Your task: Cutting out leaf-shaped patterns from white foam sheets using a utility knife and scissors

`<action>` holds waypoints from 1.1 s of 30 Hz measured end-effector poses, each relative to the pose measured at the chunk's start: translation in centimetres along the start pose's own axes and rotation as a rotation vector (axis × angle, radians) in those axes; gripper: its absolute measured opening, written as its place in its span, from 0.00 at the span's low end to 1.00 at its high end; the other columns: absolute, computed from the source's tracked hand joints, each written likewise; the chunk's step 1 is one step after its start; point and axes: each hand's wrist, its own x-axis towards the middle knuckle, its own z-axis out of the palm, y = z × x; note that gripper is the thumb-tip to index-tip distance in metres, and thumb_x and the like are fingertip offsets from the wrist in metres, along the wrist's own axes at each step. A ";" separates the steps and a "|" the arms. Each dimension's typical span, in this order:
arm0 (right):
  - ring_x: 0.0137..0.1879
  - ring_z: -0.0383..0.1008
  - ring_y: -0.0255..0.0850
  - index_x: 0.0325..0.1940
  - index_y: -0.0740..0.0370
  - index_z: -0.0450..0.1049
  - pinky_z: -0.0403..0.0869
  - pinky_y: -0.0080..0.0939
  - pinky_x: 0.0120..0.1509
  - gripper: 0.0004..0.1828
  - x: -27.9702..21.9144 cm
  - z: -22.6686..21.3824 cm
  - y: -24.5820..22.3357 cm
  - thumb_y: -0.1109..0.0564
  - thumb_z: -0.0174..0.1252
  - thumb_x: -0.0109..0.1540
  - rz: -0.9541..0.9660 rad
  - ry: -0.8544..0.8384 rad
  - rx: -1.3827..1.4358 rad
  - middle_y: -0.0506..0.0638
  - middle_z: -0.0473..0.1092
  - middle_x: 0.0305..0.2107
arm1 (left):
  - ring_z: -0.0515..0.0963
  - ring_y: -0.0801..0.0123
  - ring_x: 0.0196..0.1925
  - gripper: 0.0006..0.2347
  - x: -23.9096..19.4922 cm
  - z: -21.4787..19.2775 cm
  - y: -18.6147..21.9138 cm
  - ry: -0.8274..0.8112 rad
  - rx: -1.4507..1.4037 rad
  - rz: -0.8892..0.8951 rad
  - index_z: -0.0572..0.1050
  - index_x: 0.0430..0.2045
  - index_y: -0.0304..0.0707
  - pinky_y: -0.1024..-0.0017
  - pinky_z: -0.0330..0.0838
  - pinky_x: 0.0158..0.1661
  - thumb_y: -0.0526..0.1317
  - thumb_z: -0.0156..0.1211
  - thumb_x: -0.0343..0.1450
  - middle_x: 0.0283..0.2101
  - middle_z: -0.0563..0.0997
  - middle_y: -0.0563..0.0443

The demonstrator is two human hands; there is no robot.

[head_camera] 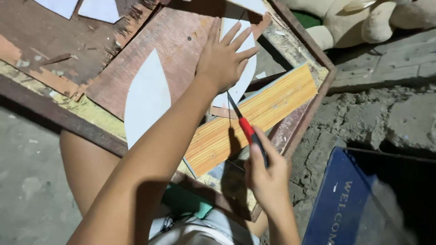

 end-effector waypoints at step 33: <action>0.68 0.70 0.45 0.64 0.69 0.71 0.63 0.42 0.75 0.24 3.1 0.9 2.1 0.53 0.47 0.68 -0.339 0.105 -0.155 0.60 0.72 0.60 | 0.49 0.52 0.78 0.21 1.6 2.5 -0.4 0.249 -0.088 0.118 0.66 0.68 0.66 0.30 0.32 0.67 0.52 0.38 0.78 0.75 0.60 0.48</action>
